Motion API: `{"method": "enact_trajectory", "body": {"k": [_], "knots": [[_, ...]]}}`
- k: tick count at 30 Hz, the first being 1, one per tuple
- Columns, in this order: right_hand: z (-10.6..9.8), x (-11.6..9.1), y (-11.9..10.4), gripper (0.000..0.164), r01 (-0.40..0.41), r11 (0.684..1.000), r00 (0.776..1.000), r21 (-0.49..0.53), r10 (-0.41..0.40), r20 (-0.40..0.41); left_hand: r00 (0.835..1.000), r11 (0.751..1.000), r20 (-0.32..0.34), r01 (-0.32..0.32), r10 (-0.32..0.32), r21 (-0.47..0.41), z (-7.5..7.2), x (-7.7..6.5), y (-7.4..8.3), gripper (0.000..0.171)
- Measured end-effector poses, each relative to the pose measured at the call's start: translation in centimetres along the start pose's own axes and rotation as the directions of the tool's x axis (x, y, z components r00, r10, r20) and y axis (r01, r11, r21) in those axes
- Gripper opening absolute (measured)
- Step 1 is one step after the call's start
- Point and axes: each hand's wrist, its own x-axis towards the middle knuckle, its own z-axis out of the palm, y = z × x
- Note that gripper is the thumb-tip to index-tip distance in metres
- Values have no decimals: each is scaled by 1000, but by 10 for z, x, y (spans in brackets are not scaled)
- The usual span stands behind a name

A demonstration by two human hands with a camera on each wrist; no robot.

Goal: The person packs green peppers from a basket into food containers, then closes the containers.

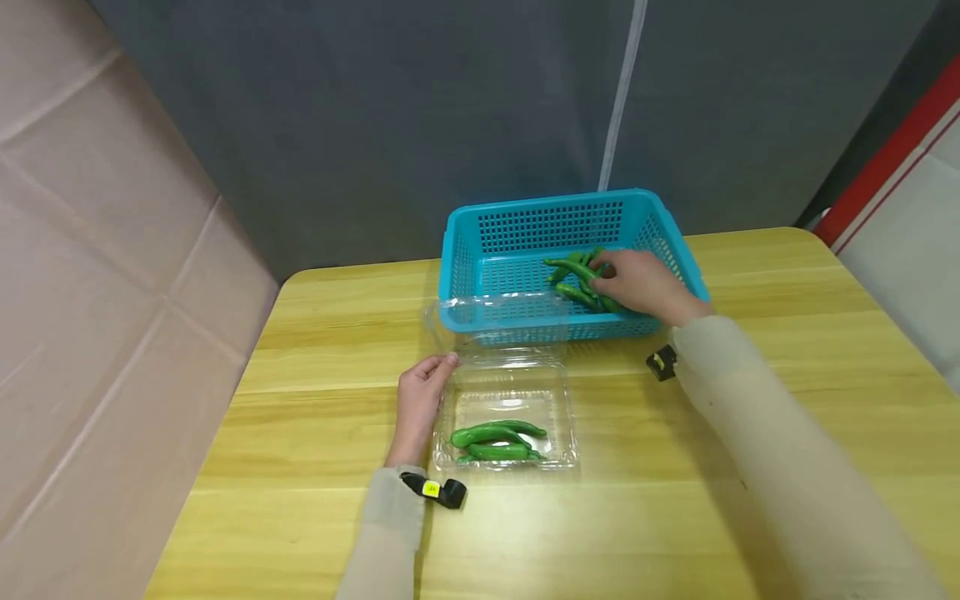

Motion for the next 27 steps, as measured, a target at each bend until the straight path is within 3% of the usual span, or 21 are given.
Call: {"method": "enact_trajectory", "body": {"k": [10,15,20,27], "knots": [[1,-14,-18,42,14,992,990,128,4,-141,999,1000,-41,-19,19,10,2,2,-8,39],[3,-23,-28,41,40,986,975,163,-3,-220,1000,1000,-12,21,-21,-4,-1,-1,3,34],[7,-33,-35,42,61,977,958,205,0,-286,1000,1000,17,17,-17,-12,-2,-8,21,29],[11,-47,-43,41,105,964,930,244,-8,-368,999,1000,27,31,-31,-3,-2,-10,24,32]]}}
